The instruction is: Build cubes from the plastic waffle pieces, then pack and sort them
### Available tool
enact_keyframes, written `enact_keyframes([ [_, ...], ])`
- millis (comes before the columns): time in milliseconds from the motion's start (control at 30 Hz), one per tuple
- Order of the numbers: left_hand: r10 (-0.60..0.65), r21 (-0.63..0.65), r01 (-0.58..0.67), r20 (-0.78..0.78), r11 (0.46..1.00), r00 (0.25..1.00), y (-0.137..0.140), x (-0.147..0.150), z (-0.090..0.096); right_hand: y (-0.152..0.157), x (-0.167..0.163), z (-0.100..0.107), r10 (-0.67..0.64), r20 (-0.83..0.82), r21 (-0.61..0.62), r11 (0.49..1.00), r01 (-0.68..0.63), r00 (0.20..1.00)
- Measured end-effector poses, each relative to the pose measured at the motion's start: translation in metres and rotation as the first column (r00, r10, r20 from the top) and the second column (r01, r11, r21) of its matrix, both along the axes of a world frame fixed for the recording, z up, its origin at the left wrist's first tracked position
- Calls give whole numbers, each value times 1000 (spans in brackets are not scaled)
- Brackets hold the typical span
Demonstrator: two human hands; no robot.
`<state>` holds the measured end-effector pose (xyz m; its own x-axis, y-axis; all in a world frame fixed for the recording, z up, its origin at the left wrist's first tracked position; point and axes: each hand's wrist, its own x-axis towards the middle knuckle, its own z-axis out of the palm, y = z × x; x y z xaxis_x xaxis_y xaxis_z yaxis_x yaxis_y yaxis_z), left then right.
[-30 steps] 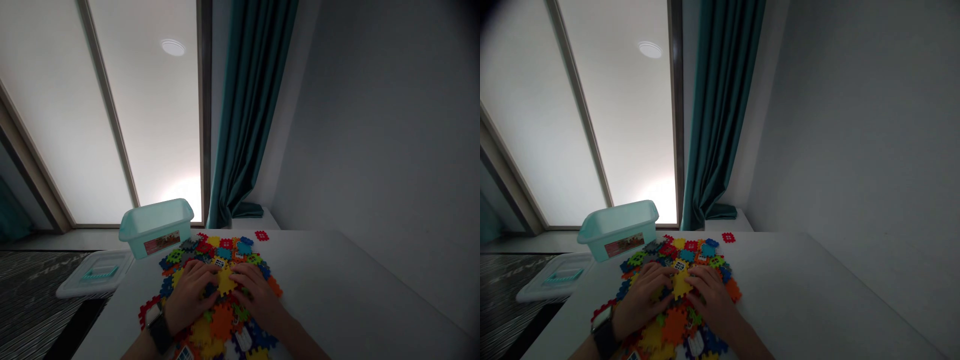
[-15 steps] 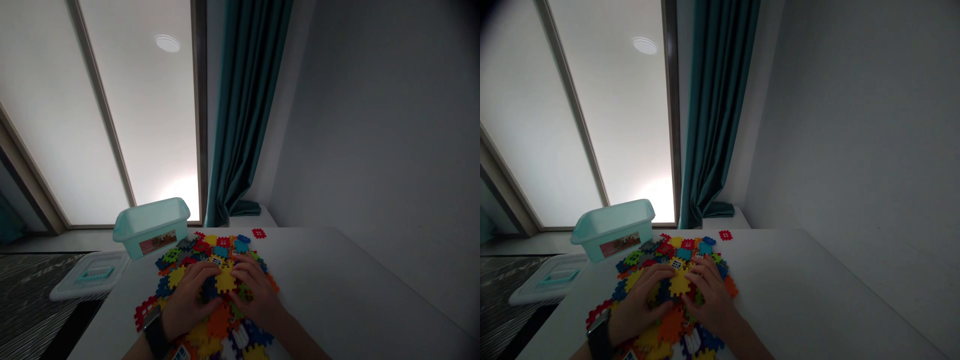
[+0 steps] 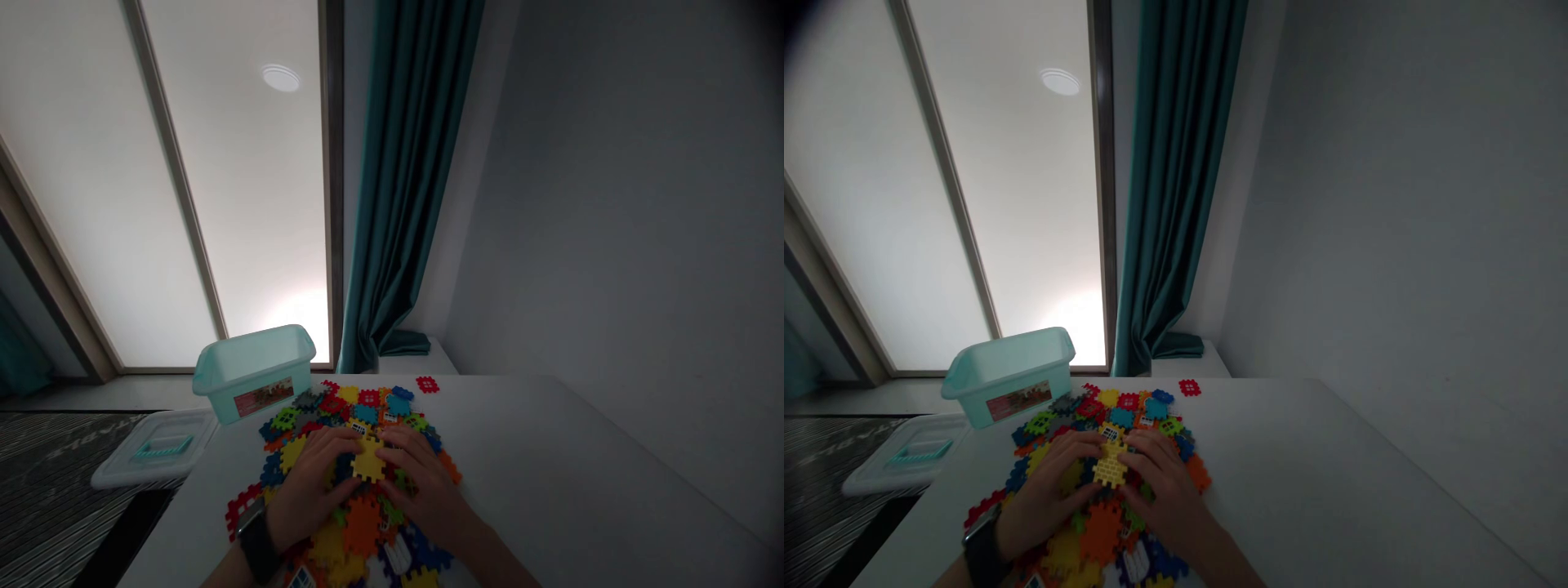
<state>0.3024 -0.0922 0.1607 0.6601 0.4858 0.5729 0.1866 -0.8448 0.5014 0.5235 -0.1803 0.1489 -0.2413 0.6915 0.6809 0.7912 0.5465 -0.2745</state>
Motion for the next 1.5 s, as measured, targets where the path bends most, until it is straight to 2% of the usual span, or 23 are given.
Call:
enact_keyframes([
  [100, 5, -1, -5, 8, 1000, 1000, -1, 0, -1, -1, -1, 0, -14, -33, 16, 1000, 15, 999],
  [367, 130, 67, -133, 44, 989, 991, 1, 4, -8, -2, -8, 1, -68, -70, 110, 991, 76, 995],
  [533, 172, 134, -175, 33, 976, 985, 3, 3, -6, -1, -12, -8, -90, -65, 85, 992, 95, 994],
  [667, 211, 183, -216, 45, 959, 976, 6, 2, -3, 1, -12, -13, -40, -7, 65, 997, 40, 999],
  [833, 217, 230, -222, 48, 948, 975, 12, -2, -3, 2, -13, -12, 9, 28, 66, 998, -11, 1000],
  [1067, 188, 258, -199, 67, 945, 980, 14, -5, -3, -1, -12, -6, 0, -11, 66, 998, 1, 1000],
  [1500, 179, 242, -183, 41, 953, 983, 14, -6, -3, -4, -14, -2, 3, 31, 60, 998, -5, 1000],
])
